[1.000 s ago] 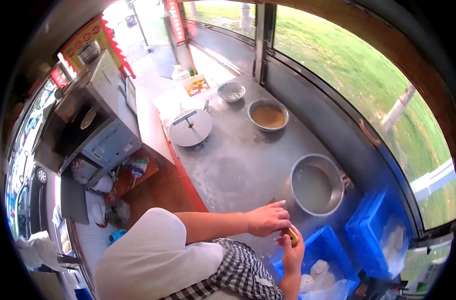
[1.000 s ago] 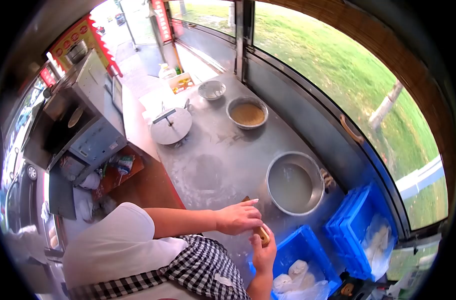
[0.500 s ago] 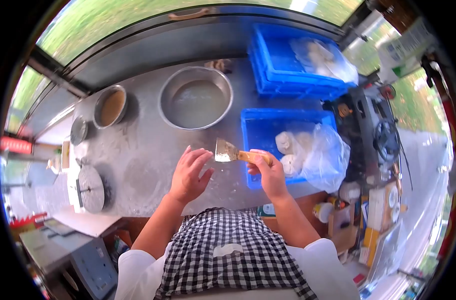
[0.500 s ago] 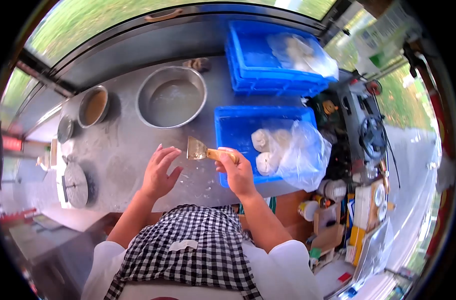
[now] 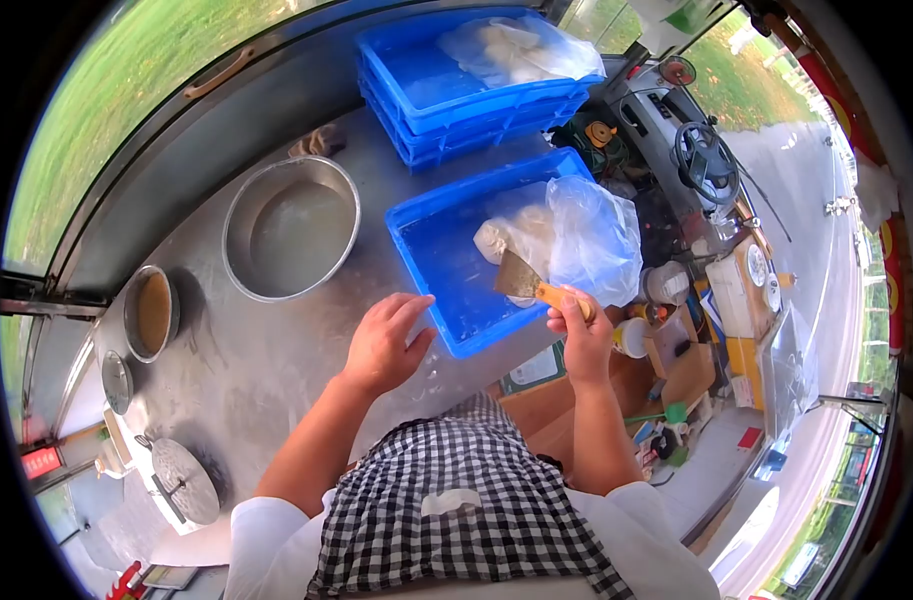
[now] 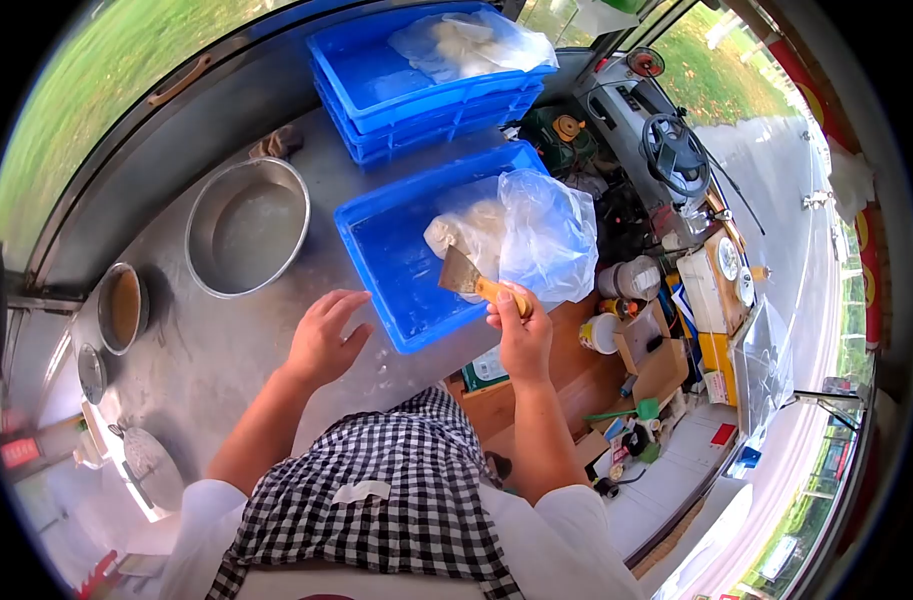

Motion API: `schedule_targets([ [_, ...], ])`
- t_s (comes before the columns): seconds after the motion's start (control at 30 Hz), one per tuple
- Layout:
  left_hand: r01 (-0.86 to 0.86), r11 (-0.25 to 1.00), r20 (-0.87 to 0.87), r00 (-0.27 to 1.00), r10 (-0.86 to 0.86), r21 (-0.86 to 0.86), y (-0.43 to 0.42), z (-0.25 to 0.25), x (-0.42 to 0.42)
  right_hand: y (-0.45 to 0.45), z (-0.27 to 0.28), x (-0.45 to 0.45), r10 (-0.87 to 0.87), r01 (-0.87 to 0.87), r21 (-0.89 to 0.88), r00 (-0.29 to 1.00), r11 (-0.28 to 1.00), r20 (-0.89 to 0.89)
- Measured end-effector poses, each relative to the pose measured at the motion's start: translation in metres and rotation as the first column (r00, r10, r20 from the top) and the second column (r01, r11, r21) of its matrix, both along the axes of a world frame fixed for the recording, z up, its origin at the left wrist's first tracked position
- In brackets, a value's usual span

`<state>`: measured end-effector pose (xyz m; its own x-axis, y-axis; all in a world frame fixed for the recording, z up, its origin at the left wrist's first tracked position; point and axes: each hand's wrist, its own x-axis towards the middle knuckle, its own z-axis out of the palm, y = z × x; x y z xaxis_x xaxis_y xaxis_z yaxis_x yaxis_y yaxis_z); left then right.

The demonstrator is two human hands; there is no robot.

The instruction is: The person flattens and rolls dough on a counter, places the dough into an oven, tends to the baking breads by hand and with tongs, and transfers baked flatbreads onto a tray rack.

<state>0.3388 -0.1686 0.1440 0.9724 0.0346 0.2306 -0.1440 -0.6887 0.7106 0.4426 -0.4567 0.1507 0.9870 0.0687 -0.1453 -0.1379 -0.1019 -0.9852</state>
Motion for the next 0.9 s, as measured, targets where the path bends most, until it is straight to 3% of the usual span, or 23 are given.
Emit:
schedule_targets([
  [0.1,0.054,0.998,-0.038,0.998,-0.054,-0.012,-0.019,0.000,0.030,-0.016,0.001,0.016,-0.027,0.028,-0.026,0.998,0.999,0.053],
  [0.23,0.055,0.988,-0.248,0.965,-0.089,-0.141,-0.053,-0.008,0.081,-0.034,-0.006,0.051,-0.016,0.020,-0.056,0.997,0.998,0.072],
  [0.37,0.045,0.979,-0.290,0.952,-0.102,-0.197,-0.090,-0.048,0.138,-0.049,-0.008,0.087,-0.013,0.017,-0.053,0.997,0.998,0.075],
  [0.4,0.022,0.969,-0.426,0.896,-0.129,-0.247,-0.099,-0.050,0.152,-0.053,-0.009,0.096,-0.017,0.021,-0.041,0.997,0.999,0.077],
  [0.53,-0.011,0.983,-0.526,0.846,-0.089,-0.184,-0.130,-0.087,0.193,-0.071,-0.009,0.125,-0.003,0.007,-0.038,0.996,0.999,0.087],
  [0.83,-0.229,0.953,-0.675,0.737,0.038,-0.197,-0.146,-0.089,0.228,-0.105,-0.018,0.161,-0.055,0.053,0.022,0.996,0.998,0.073],
  [0.9,-0.213,0.955,-0.606,0.794,0.047,-0.206,-0.152,-0.087,0.227,-0.109,-0.021,0.166,-0.055,0.053,0.030,0.996,0.998,0.066],
])
